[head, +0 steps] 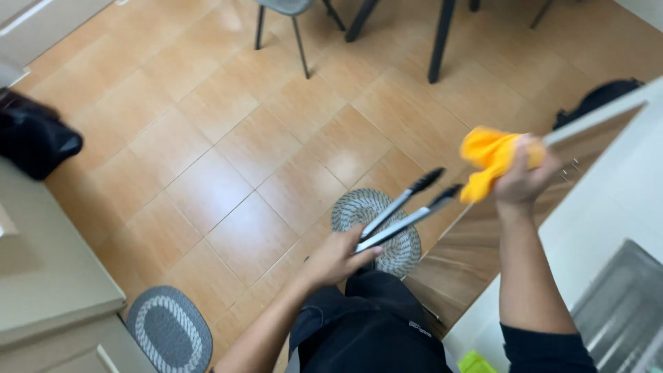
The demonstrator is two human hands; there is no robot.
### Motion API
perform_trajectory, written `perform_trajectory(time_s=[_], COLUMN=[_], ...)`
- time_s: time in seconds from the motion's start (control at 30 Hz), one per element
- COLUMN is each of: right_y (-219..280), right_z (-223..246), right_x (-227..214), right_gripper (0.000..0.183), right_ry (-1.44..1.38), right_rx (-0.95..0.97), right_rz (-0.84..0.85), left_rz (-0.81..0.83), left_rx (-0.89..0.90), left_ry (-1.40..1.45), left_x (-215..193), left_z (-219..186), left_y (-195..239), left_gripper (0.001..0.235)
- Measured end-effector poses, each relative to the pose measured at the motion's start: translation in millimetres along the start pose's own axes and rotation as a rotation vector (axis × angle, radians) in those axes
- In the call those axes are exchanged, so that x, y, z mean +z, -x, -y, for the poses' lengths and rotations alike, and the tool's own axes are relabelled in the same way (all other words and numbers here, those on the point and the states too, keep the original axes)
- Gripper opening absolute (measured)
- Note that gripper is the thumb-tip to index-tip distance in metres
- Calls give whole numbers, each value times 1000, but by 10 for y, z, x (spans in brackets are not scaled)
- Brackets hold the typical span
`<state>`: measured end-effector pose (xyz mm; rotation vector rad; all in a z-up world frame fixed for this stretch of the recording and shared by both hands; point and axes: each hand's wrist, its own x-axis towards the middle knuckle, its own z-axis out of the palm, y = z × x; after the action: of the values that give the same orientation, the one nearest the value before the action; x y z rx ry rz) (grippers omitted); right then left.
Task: The person dries a black ladle and a pair of metal tongs using an orange cloth. They wipe the utensils thoroughly and then hang them on a wall-mounted rack. The person also briefly handles a white mug from the sink.
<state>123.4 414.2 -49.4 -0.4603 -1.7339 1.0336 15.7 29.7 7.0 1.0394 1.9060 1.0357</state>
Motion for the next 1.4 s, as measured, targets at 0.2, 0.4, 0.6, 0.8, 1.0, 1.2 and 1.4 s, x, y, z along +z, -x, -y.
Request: perform_trajectory(time_s=[0.2,0.4,0.6,0.8,1.0,1.2,1.4], right_y=[340,1298,1304,2102,2201,2510,2302], right_z=[1106,1529,1861,1995,2267,2425,2499], right_x=[279,897,628,699,92,-247,-600], right_gripper=[62,56,51,43,37,46,43], right_ry=[-634,-702,-661,-383,-729,-602,-781], right_rx=[922,871,568,611,594,663,586], right_rz=[-109,-175,-634,-571,-820,-551,-561], left_rz=[18,85,499,543,752,795,804], left_rx=[41,114,77,325,168,213,217], left_ry=[142,35,-49,-28,-196,61,92], left_x=[66,203,-34,249,575,877,962], left_z=[-38,144,2,130,-265,-107,-112], left_y=[-293,-550,-355,-324,-58,158,357], left_gripper=[42,46,44,45,48,49,52])
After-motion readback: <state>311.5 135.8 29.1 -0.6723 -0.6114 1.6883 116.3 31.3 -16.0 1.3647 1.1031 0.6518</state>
